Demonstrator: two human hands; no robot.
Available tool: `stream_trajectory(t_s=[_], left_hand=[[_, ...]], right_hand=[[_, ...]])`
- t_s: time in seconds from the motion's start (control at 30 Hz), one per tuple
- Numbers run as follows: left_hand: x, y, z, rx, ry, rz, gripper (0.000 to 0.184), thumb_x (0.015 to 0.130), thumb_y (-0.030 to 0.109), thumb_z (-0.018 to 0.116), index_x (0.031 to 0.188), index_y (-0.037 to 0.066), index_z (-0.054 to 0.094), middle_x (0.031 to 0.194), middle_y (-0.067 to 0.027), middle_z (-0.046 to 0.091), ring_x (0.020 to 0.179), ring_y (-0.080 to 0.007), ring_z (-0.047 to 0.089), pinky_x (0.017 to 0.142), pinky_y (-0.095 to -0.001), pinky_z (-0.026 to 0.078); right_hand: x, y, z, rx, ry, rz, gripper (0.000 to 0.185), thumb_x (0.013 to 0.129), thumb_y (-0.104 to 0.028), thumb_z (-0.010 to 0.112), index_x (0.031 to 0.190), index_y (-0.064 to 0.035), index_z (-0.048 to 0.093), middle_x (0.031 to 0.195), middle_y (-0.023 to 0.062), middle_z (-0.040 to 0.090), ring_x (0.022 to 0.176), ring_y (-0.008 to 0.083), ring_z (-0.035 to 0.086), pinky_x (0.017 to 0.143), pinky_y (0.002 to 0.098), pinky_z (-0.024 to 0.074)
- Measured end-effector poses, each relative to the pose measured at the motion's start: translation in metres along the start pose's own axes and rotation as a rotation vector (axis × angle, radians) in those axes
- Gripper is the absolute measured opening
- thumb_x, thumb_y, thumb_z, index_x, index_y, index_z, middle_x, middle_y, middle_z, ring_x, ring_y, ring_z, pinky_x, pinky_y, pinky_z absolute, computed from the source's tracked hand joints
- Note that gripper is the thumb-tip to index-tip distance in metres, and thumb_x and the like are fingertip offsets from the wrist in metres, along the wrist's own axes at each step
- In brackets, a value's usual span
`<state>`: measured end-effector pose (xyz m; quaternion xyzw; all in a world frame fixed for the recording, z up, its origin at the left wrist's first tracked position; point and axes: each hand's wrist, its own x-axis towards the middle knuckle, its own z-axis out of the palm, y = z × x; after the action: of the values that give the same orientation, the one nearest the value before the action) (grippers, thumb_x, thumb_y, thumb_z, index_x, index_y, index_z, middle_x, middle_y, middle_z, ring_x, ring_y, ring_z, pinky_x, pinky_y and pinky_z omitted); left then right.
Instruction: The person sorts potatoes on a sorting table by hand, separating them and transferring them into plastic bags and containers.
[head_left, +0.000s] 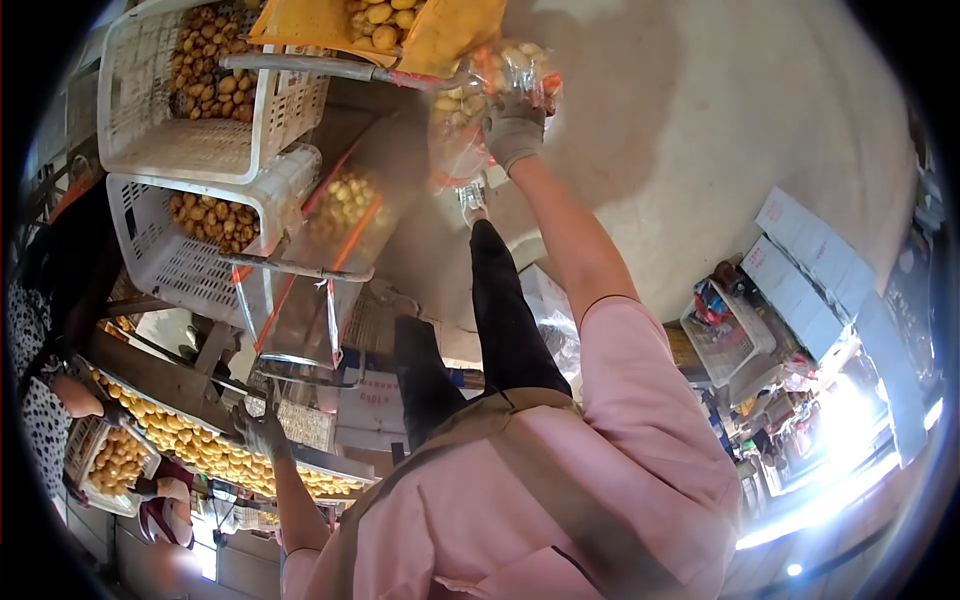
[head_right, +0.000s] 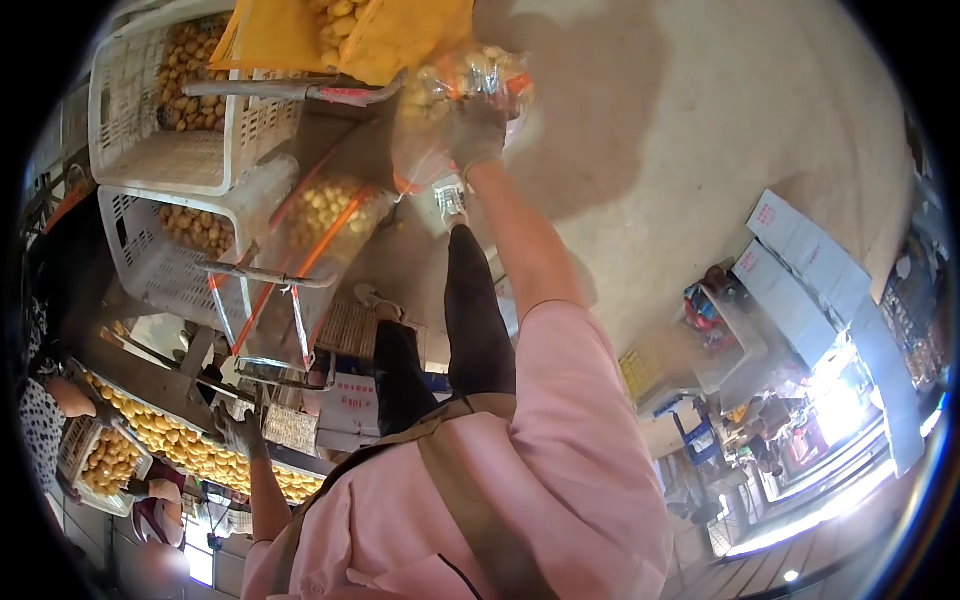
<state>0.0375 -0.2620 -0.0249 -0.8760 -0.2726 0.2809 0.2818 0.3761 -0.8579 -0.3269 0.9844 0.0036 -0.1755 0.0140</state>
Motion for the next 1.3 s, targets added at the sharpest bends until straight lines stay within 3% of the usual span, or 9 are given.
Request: stream_trajectory(t_s=[0.17,0.3,0.43,0.5,0.73,0.87,1.07,1.17,1.3], left_hand=[[-0.004,0.01,-0.009,-0.032,0.017,-0.017,0.077,0.076,0.047,0.079,0.142,0.018,0.051,0.148,-0.0022,0.049,0.14,-0.0202,0.041,0.119,-0.0574,0.01],[-0.002,0.007,-0.007,-0.046,0.029,-0.014,0.075,0.077,0.049,0.078,0.14,0.017,0.053,0.147,-0.0025,0.05,0.14,-0.0195,0.041,0.119,-0.0567,0.011],[-0.001,0.013,-0.013,-0.021,0.046,-0.02,0.071,0.079,0.052,0.075,0.137,0.017,0.056,0.146,-0.0027,0.051,0.138,-0.0195,0.043,0.119,-0.0571,0.013],[-0.002,0.008,-0.005,-0.016,0.055,-0.018,0.068,0.08,0.054,0.073,0.136,0.018,0.057,0.145,-0.0026,0.052,0.138,-0.0194,0.044,0.12,-0.0573,0.012],[-0.005,0.017,-0.02,-0.03,0.142,0.008,0.057,0.081,0.049,0.07,0.131,0.022,0.061,0.14,-0.0011,0.055,0.136,-0.0191,0.045,0.123,-0.0556,0.009],[-0.011,0.022,-0.035,-0.003,0.141,-0.018,0.056,0.084,0.046,0.067,0.133,0.021,0.06,0.141,-0.0013,0.055,0.136,-0.0182,0.045,0.123,-0.0554,0.009],[-0.015,0.01,-0.031,-0.257,0.119,0.016,0.057,0.089,0.05,0.055,0.134,0.016,0.058,0.147,-0.0061,0.049,0.142,-0.0451,0.027,0.115,-0.0588,0.023],[-0.027,0.015,-0.052,-0.203,0.168,0.024,0.055,0.086,0.045,0.06,0.134,0.017,0.058,0.146,-0.0065,0.05,0.144,-0.0454,0.024,0.116,-0.0594,0.021],[-0.03,-0.002,-0.043,-0.425,0.284,0.125,0.055,0.081,0.035,0.066,0.133,0.019,0.058,0.144,-0.0066,0.052,0.142,-0.0407,0.031,0.117,-0.0588,0.019]], right_hand=[[0.012,-0.006,-0.012,0.204,-0.181,0.223,0.026,0.089,-0.034,0.058,0.107,-0.0195,0.071,0.118,0.0109,0.064,0.115,0.0281,0.057,0.094,0.0469,0.0447],[-0.004,-0.02,0.007,0.171,0.196,-0.187,0.025,0.089,-0.033,0.059,0.109,-0.0215,0.07,0.116,0.0139,0.064,0.116,0.0327,0.056,0.097,0.0488,0.0421],[0.003,-0.024,-0.001,0.007,-0.163,0.014,0.043,0.089,-0.03,0.058,0.13,-0.0195,0.058,0.12,0.0144,0.06,0.115,0.0345,0.054,0.1,0.05,0.0397],[0.014,-0.009,0.068,0.105,0.147,0.183,0.048,0.09,-0.032,0.056,0.135,-0.0154,0.054,0.122,0.0152,0.059,0.116,0.0352,0.054,0.101,0.0506,0.0389],[0.017,-0.006,0.085,0.117,0.159,0.292,0.054,0.089,-0.035,0.057,0.137,-0.0114,0.05,0.132,0.0179,0.055,0.123,0.0368,0.051,0.102,0.0491,0.0384],[0.022,-0.005,0.006,0.229,-0.403,0.285,0.05,0.091,-0.034,0.056,0.136,-0.0134,0.051,0.131,0.0172,0.057,0.121,0.0376,0.054,0.101,0.0504,0.0389],[-0.044,-0.007,-0.012,-0.011,-0.222,-0.157,0.046,0.09,-0.028,0.058,0.134,-0.0131,0.052,0.134,0.0158,0.055,0.123,0.0328,0.054,0.101,0.0495,0.04],[-0.129,-0.023,0.007,-0.065,0.155,-0.187,0.05,0.09,-0.022,0.055,0.139,-0.0104,0.048,0.15,0.0165,0.043,0.135,0.0325,0.046,0.109,0.0514,0.0355],[-0.253,-0.06,-0.002,0.083,-0.685,0.082,0.053,0.089,-0.024,0.056,0.141,-0.0116,0.054,0.146,0.0186,0.049,0.134,0.0327,0.047,0.111,0.0466,0.0368]])
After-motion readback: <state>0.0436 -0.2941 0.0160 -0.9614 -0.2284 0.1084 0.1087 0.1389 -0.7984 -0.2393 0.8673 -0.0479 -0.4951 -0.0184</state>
